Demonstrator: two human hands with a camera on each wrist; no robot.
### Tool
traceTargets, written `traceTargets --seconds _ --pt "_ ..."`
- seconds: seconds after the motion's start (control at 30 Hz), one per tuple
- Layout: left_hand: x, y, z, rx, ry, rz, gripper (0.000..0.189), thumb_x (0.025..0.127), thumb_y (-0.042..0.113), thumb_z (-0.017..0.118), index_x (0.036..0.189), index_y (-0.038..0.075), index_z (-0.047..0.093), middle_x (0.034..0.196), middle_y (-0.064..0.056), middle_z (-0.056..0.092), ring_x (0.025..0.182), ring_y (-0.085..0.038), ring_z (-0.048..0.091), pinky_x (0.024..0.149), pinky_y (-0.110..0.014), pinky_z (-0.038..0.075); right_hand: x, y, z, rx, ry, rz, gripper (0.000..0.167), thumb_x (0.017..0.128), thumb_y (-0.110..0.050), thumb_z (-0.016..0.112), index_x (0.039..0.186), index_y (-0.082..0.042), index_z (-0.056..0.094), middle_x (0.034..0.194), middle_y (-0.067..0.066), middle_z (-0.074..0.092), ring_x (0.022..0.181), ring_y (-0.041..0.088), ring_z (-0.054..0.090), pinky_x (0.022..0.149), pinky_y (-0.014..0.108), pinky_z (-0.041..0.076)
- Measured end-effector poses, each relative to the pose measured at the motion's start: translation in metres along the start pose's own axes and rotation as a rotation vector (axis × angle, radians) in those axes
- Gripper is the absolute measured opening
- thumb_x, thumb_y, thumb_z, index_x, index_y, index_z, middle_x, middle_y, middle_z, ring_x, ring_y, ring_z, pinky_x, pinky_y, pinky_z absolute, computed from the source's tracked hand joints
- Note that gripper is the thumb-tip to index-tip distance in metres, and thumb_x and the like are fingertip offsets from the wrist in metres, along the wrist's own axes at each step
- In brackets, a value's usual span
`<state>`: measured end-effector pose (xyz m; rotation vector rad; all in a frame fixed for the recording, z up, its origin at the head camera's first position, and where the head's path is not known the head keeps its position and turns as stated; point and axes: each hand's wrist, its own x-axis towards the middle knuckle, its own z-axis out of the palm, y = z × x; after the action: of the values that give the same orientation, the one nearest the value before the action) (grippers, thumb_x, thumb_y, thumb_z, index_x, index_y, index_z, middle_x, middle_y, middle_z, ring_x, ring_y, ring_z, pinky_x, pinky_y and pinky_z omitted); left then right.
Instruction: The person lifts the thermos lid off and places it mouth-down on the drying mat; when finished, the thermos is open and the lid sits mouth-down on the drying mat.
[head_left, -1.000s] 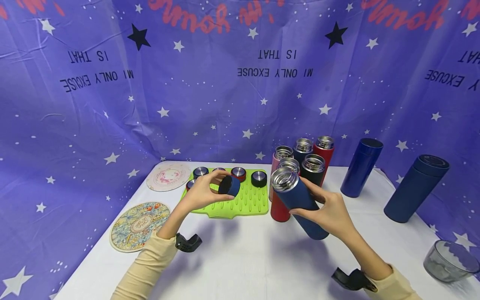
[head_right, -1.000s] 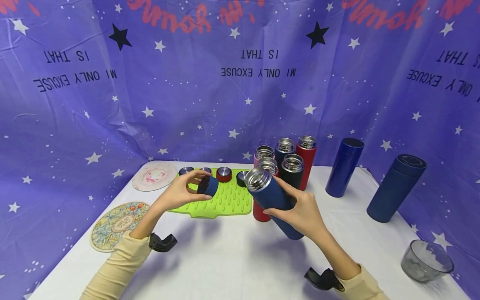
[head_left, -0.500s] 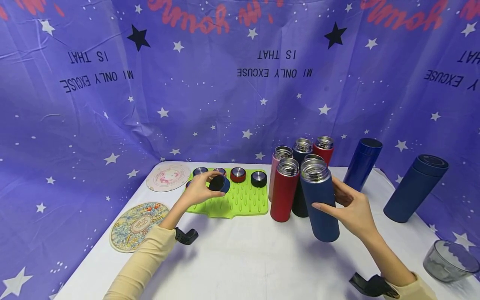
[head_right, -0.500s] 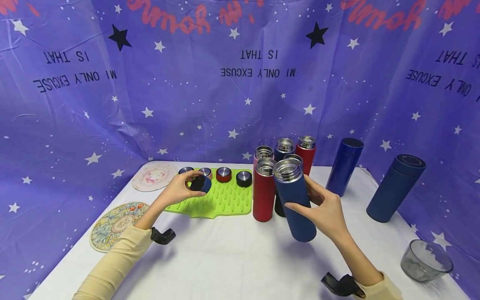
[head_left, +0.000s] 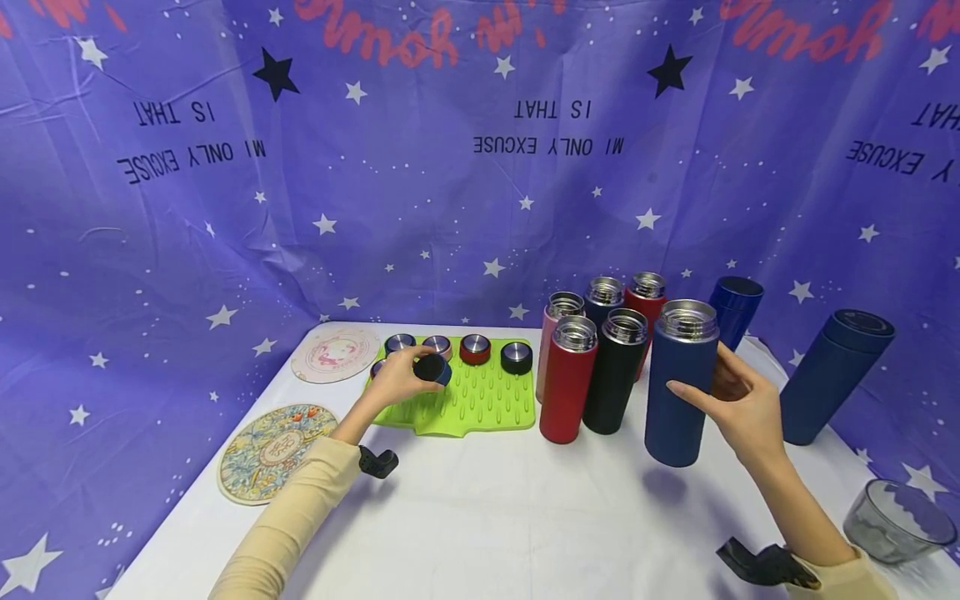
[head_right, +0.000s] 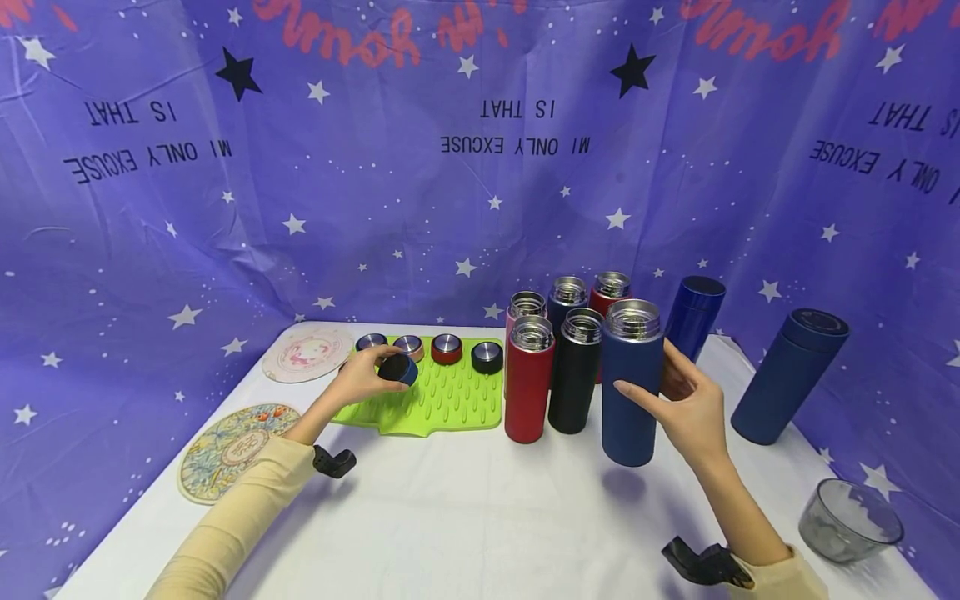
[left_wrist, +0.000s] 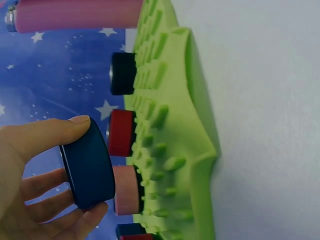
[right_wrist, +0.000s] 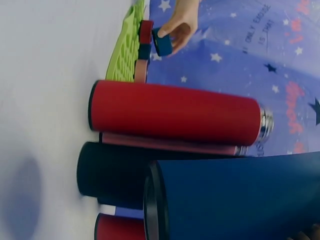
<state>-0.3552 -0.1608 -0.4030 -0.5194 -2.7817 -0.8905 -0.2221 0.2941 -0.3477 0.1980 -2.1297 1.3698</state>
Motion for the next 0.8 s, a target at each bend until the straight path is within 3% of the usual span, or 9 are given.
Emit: traceTargets --seconds 0.43,0.8 --pt "0.016 -0.016 0.016 0.057 -0.044 -0.057 0.071 0.072 0.023 0.086 0.133 0.001 0.055 0.122 -0.021 0.06 0.107 -0.036 0.059 0.086 -0.046 0.052 0.026 0.023 -0.001 0.005 0.098 0.122 0.078 0.077 -0.01 0.082 0.145 -0.016 0.044 0.128 0.0 0.061 0.099 -0.002 0.058 0.084 0.01 0.048" --pt "0.017 -0.019 0.024 0.05 -0.055 -0.087 0.071 0.072 0.023 0.086 0.132 0.0 0.055 0.122 -0.02 0.06 0.108 -0.035 0.059 0.088 -0.046 0.051 0.046 0.047 0.017 0.313 0.138 0.169 0.071 0.071 0.004 0.082 0.132 -0.011 0.05 0.107 -0.008 0.064 0.092 0.006 0.062 0.076 0.009 0.05"
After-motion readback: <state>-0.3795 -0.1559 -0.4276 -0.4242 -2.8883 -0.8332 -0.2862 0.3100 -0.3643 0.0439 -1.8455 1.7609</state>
